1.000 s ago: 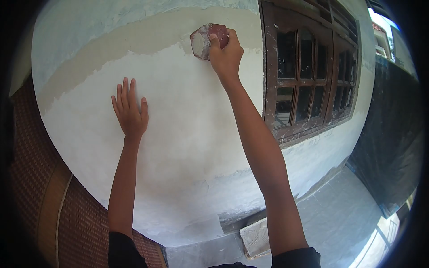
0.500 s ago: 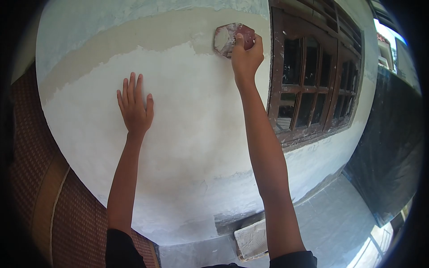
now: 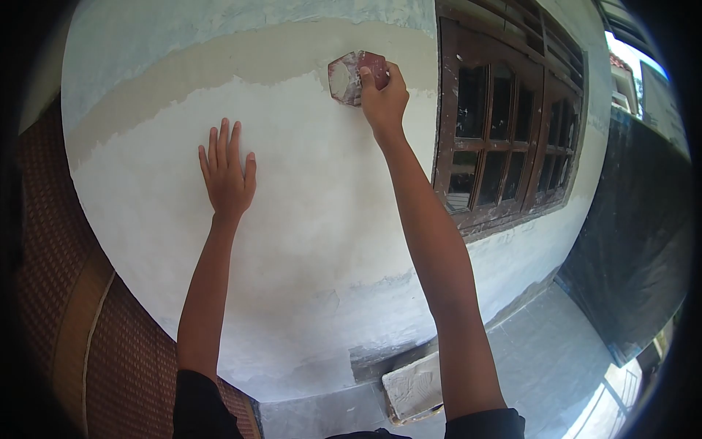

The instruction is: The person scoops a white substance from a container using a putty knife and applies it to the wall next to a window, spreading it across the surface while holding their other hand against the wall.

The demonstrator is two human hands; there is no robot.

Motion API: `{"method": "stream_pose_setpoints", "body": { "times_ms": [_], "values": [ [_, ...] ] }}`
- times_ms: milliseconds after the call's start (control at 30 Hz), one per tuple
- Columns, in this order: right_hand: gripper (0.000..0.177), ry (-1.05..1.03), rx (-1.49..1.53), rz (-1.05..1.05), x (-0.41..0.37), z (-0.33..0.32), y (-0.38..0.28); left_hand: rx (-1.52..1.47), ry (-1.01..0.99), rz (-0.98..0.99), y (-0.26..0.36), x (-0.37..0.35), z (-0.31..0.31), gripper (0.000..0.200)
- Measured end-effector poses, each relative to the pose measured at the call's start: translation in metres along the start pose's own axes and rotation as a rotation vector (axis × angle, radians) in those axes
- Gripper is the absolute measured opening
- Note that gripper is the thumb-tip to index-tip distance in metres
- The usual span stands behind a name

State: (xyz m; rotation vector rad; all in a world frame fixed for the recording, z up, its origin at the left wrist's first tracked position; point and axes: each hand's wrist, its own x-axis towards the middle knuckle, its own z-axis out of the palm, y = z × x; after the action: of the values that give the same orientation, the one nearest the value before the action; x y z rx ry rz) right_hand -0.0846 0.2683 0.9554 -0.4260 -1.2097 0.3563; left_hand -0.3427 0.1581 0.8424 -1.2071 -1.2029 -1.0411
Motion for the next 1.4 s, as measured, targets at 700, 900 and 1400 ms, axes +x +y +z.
{"method": "stream_pose_setpoints", "body": {
  "times_ms": [700,900,1400],
  "values": [
    [0.035,0.251,0.161,0.798,-0.235,-0.287,0.08,-1.015,-0.397,-0.233,0.16,-0.18,-0.007,0.032],
    [0.034,0.347,0.151,1.022,-0.339,-0.4,0.101,-1.186,-0.834,-0.585,0.223,-0.326,-0.024,0.024],
    [0.03,-0.068,-0.416,1.435,-0.585,-0.617,0.173,-0.98,-1.397,-1.283,0.373,-0.669,-0.187,0.034]
  ]
}}
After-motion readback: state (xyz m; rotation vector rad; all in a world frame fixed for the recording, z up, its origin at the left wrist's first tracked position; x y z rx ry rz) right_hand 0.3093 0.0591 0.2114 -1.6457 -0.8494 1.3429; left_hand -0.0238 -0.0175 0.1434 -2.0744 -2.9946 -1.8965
